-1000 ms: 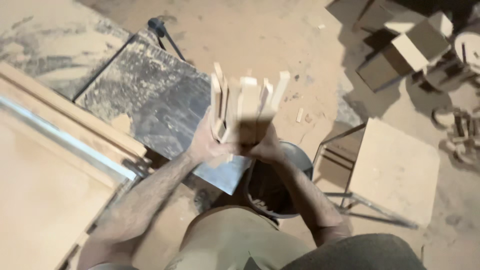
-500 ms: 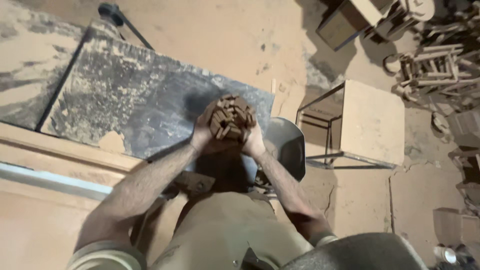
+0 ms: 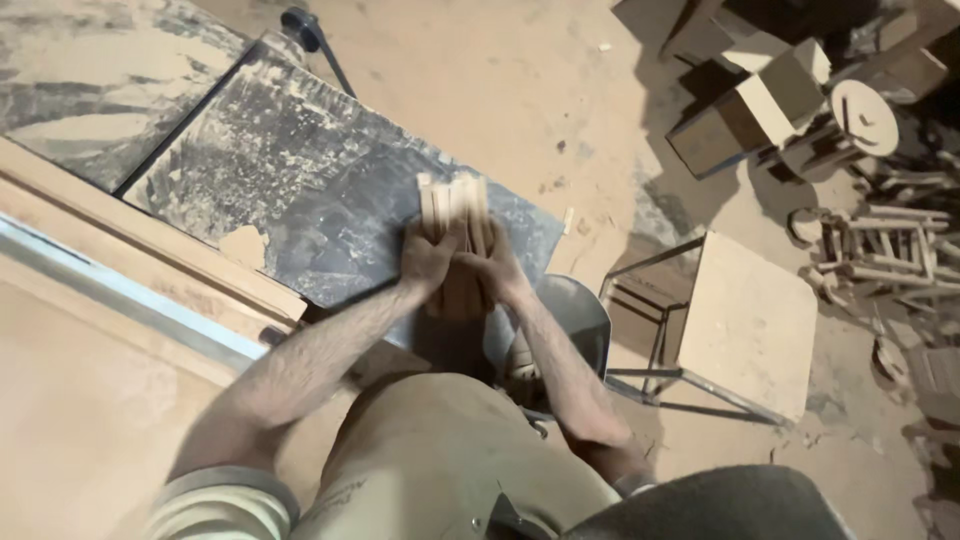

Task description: The person empties a blue bucket of scrap wood pieces onto the saw table, then repeatedly feeds small wooden strips along the fence of a table saw, cutting them and stacking the cut pieces on the side table. At the end the person steps back from the saw.

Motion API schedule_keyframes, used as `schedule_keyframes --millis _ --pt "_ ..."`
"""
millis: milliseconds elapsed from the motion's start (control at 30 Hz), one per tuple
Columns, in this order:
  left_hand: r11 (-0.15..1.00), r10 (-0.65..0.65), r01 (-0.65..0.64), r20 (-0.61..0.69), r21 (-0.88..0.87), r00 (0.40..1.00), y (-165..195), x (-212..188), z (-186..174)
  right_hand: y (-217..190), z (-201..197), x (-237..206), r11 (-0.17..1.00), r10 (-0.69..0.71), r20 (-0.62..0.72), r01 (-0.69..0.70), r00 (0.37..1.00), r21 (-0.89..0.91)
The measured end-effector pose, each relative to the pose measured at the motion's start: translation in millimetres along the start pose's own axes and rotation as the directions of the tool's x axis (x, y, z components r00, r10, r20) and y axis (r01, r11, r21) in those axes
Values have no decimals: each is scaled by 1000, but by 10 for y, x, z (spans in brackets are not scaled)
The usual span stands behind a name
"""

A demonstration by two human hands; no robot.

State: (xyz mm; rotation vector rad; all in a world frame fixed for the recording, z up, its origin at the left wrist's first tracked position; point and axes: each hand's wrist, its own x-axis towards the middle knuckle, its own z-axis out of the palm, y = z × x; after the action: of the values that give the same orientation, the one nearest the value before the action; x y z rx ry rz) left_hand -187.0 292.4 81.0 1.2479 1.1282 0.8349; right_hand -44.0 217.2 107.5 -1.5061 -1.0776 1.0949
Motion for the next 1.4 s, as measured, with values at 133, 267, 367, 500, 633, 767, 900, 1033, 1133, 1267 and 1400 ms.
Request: schedule_keyframes --millis 133,267,367,500,633,767,900,1033,1133,1267,1400 --pt "887 158 21 -347 462 925 -266 77 -38 -73 6 265 714 -108 0 77 994 -696" --pt "901 231 -139 -183 410 956 -398 -51 -308 -146 113 338 639 -23 49 52 999 -767" --pt "939 41 66 -301 337 953 -343 -184 -346 -370 171 352 619 16 125 88 992 -780" --pt "919 0 141 -357 368 934 -252 -246 -320 -761 274 333 609 144 152 33 978 -792" --pt "903 -119 223 -284 367 951 -349 -220 -471 -1053 343 262 620 192 180 23 965 -785" --pt "929 -82 241 -479 280 874 -499 -301 -664 -1213 392 279 604 218 237 60 947 -794" --pt "950 -61 229 -590 214 805 -344 -570 -740 -1201 523 274 562 225 230 66 947 -824" --pt "999 -31 31 -650 -10 759 81 -1086 -1030 -1064 575 341 500 214 202 70 956 -863" --pt "994 100 -105 -762 42 640 268 -1554 -1662 -887 505 451 584 234 235 57 944 -810" --pt "993 -108 22 -847 -113 520 78 -1713 -2538 -702 500 583 830 -35 454 279 890 -483" --pt "906 291 95 -770 412 568 -342 -1315 -2855 -771 577 499 419 108 219 156 970 -895"
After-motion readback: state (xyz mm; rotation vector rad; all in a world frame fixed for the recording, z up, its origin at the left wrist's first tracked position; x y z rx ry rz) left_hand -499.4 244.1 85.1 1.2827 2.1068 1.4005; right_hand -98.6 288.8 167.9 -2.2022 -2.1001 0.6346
